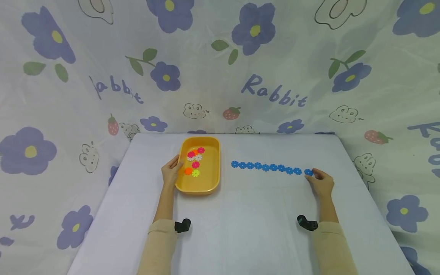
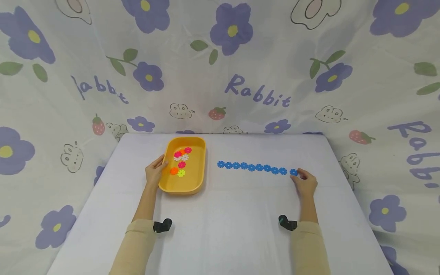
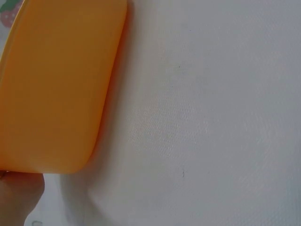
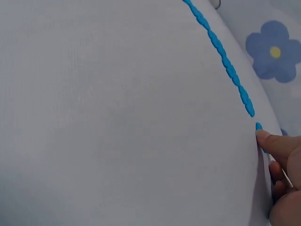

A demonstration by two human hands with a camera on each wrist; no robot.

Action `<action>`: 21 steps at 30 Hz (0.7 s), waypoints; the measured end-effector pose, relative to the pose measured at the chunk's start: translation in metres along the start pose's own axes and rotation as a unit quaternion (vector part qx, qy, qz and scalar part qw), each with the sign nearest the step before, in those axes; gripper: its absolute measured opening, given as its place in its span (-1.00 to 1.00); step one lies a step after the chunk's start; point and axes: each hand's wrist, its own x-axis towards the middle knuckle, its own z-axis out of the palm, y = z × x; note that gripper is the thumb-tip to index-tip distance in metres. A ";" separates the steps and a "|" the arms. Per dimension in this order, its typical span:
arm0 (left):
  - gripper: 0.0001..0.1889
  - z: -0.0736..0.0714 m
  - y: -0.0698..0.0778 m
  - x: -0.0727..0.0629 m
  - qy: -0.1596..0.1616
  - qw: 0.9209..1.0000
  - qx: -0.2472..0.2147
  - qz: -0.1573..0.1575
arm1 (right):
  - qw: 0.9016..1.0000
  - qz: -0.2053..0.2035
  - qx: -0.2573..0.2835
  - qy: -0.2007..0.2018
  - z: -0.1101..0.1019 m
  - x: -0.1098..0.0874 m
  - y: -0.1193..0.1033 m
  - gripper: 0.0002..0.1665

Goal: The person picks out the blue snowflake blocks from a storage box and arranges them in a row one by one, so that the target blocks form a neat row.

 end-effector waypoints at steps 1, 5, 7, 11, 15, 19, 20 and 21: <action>-0.53 0.000 0.000 0.001 0.000 1.000 -0.002 0.001 | 1.000 0.001 -0.004 -0.003 0.000 0.000 0.000 -0.50; -0.53 0.000 -0.001 0.001 0.003 1.000 0.001 0.002 | 1.000 0.012 -0.006 -0.022 0.000 0.004 0.000 -0.53; -0.53 0.000 0.000 0.001 0.003 1.000 0.004 0.002 | 0.999 0.017 -0.009 -0.035 -0.001 0.007 0.001 -0.54; -0.54 0.000 0.001 0.001 0.006 1.000 -0.001 -0.004 | 0.998 0.012 -0.014 -0.056 -0.002 0.009 -0.001 -0.55; -0.53 0.001 0.002 -0.001 0.003 1.000 0.003 -0.008 | 0.997 0.006 -0.014 -0.074 -0.006 0.008 -0.003 -0.54; -0.53 0.002 0.003 -0.002 -0.001 1.000 0.001 -0.010 | 0.996 0.008 -0.011 -0.087 -0.007 0.007 -0.005 -0.53; -0.53 0.002 0.003 -0.002 0.001 1.000 -0.003 -0.010 | 0.996 0.009 -0.010 -0.086 -0.007 0.007 -0.006 -0.53; -0.53 0.002 0.003 -0.002 0.001 1.000 -0.006 -0.009 | 0.996 0.009 -0.009 -0.085 -0.006 0.007 -0.005 -0.54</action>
